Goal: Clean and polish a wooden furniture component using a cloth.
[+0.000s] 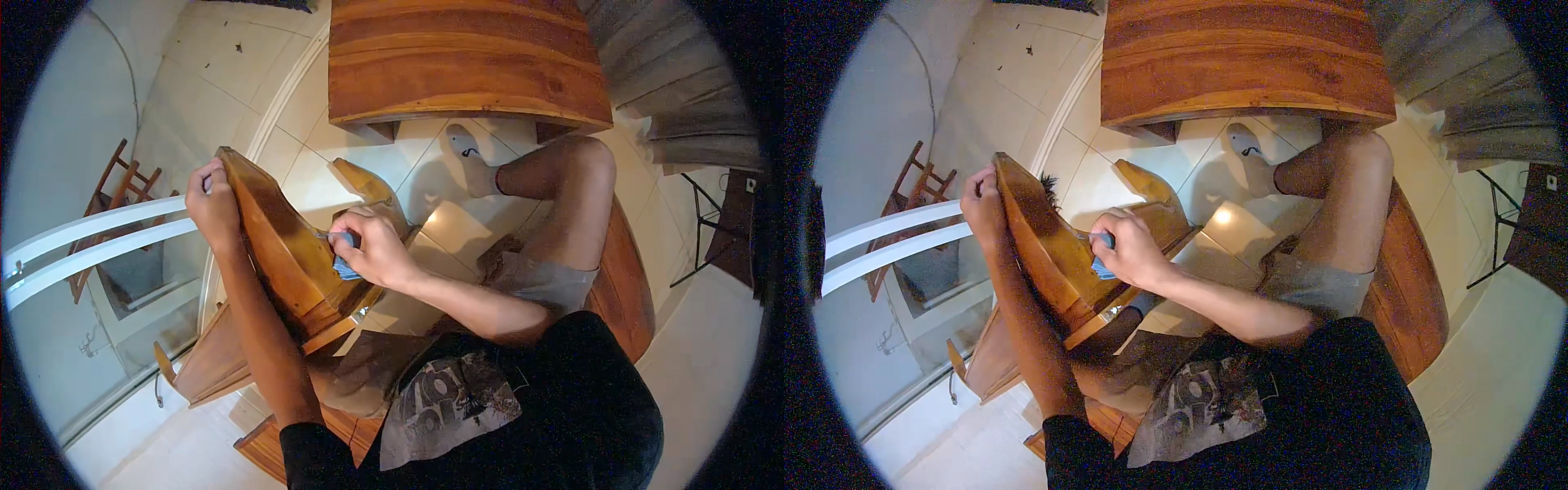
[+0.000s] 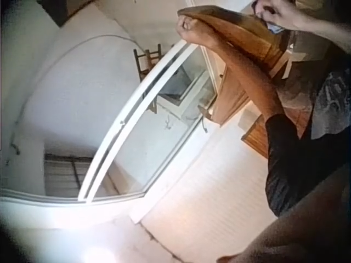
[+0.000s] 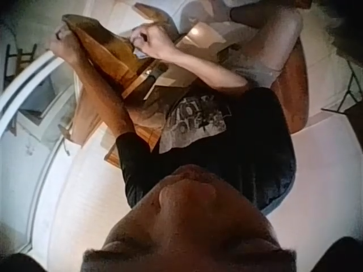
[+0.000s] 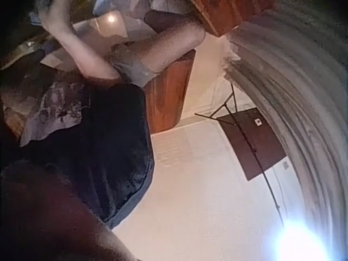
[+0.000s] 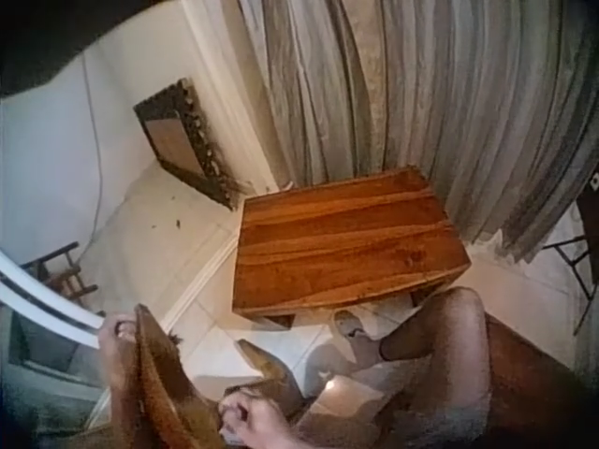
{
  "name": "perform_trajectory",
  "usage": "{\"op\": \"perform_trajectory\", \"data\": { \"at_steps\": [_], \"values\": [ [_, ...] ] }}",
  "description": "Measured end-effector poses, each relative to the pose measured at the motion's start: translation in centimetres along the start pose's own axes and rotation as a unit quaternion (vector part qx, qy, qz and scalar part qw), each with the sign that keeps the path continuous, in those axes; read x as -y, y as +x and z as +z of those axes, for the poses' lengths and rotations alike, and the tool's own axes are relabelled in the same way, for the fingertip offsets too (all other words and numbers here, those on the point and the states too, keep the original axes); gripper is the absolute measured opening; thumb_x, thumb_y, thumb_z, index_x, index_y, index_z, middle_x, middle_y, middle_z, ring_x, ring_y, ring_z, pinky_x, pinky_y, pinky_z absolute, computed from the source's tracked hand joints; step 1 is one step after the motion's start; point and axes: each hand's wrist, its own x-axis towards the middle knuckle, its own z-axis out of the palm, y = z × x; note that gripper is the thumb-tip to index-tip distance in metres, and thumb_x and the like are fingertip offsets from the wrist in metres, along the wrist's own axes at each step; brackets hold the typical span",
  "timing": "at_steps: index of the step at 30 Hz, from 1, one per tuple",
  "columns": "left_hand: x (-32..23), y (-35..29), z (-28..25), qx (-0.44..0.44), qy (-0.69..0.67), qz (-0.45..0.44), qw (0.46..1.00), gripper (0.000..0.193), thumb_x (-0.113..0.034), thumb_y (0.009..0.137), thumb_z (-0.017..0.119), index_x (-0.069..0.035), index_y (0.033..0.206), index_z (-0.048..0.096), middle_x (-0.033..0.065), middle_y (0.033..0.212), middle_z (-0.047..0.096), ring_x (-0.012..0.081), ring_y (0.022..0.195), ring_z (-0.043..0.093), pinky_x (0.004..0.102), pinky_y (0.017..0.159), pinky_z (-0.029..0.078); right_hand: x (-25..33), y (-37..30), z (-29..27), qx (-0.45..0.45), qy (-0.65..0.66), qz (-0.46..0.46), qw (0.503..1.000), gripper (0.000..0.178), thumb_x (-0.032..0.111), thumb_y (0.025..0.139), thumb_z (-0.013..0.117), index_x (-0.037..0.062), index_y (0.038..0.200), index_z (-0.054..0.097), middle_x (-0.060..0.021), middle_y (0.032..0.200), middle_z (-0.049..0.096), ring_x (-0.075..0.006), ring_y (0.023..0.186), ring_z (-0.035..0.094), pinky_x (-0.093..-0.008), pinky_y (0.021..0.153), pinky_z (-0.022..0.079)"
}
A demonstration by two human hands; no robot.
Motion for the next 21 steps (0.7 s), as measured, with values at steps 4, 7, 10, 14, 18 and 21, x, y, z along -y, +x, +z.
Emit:
{"op": "perform_trajectory", "data": {
  "at_steps": [4, 7, 10, 14, 18, 21],
  "values": [
    [0.0, -0.2, -0.1, 0.002, 0.001, 0.025, 1.000, 0.019, -0.013, 0.097, 0.065, 0.003, 0.103, 0.072, 0.0123, 0.095, 0.075, 0.0173, 0.087, 0.068, 0.0311, 0.084, 0.053, 0.0, -0.1, 0.3, -0.035, -0.009, -0.065, 0.997, 0.008, 0.007, 0.087, 0.068, -0.0003, 0.090, 0.067, -0.0143, 0.085, 0.065, -0.0330, 0.083, 0.062, -0.0413, 0.079, 0.049],
    [-0.1, -0.2, -0.1, 0.014, -0.044, -0.010, 0.999, 0.018, -0.012, 0.097, 0.065, 0.003, 0.102, 0.072, 0.0122, 0.095, 0.075, 0.0178, 0.088, 0.068, 0.0313, 0.084, 0.053, -0.9, 0.0, 0.0, -0.005, 0.000, -0.083, 0.997, 0.007, 0.006, 0.087, 0.069, -0.0001, 0.089, 0.068, -0.0151, 0.085, 0.065, -0.0356, 0.086, 0.062, -0.0427, 0.082, 0.049],
    [-0.2, -0.1, -0.3, 0.010, 0.004, 0.013, 1.000, 0.017, -0.011, 0.096, 0.065, 0.003, 0.103, 0.072, 0.0134, 0.097, 0.075, 0.0184, 0.090, 0.069, 0.0312, 0.085, 0.053, -1.6, 0.3, -0.6, 0.018, -0.092, -0.031, 0.995, 0.006, 0.006, 0.086, 0.069, 0.0001, 0.089, 0.068, -0.0160, 0.086, 0.067, -0.0352, 0.088, 0.064, -0.0427, 0.083, 0.050],
    [-0.1, 0.1, -0.3, 0.015, 0.051, -0.005, 0.999, 0.018, -0.012, 0.096, 0.065, 0.003, 0.103, 0.072, 0.0148, 0.099, 0.075, 0.0195, 0.092, 0.070, 0.0319, 0.087, 0.053, -0.6, 0.4, -0.7, 0.018, -0.026, 0.009, 0.999, 0.007, 0.006, 0.087, 0.069, -0.0004, 0.090, 0.070, -0.0157, 0.086, 0.069, -0.0333, 0.087, 0.067, -0.0416, 0.082, 0.052],
    [0.5, 0.2, -0.1, 0.009, 0.023, 0.006, 1.000, 0.020, -0.014, 0.097, 0.064, 0.003, 0.103, 0.072, 0.0151, 0.099, 0.076, 0.0209, 0.094, 0.070, 0.0333, 0.090, 0.052, 1.2, 0.2, -0.2, -0.010, 0.028, -0.054, 0.998, 0.009, 0.008, 0.089, 0.070, -0.0008, 0.091, 0.069, -0.0146, 0.084, 0.068, -0.0318, 0.084, 0.066, -0.0395, 0.079, 0.051],
    [0.7, 0.2, -0.1, 0.011, 0.014, 0.005, 1.000, 0.020, -0.015, 0.097, 0.064, 0.003, 0.102, 0.072, 0.0148, 0.098, 0.076, 0.0215, 0.094, 0.070, 0.0337, 0.089, 0.052, 1.6, 0.5, -0.2, -0.008, 0.020, -0.070, 0.997, 0.010, 0.009, 0.089, 0.070, 0.0002, 0.094, 0.070, -0.0138, 0.085, 0.067, -0.0318, 0.083, 0.065, -0.0402, 0.076, 0.050]
  ]
}}
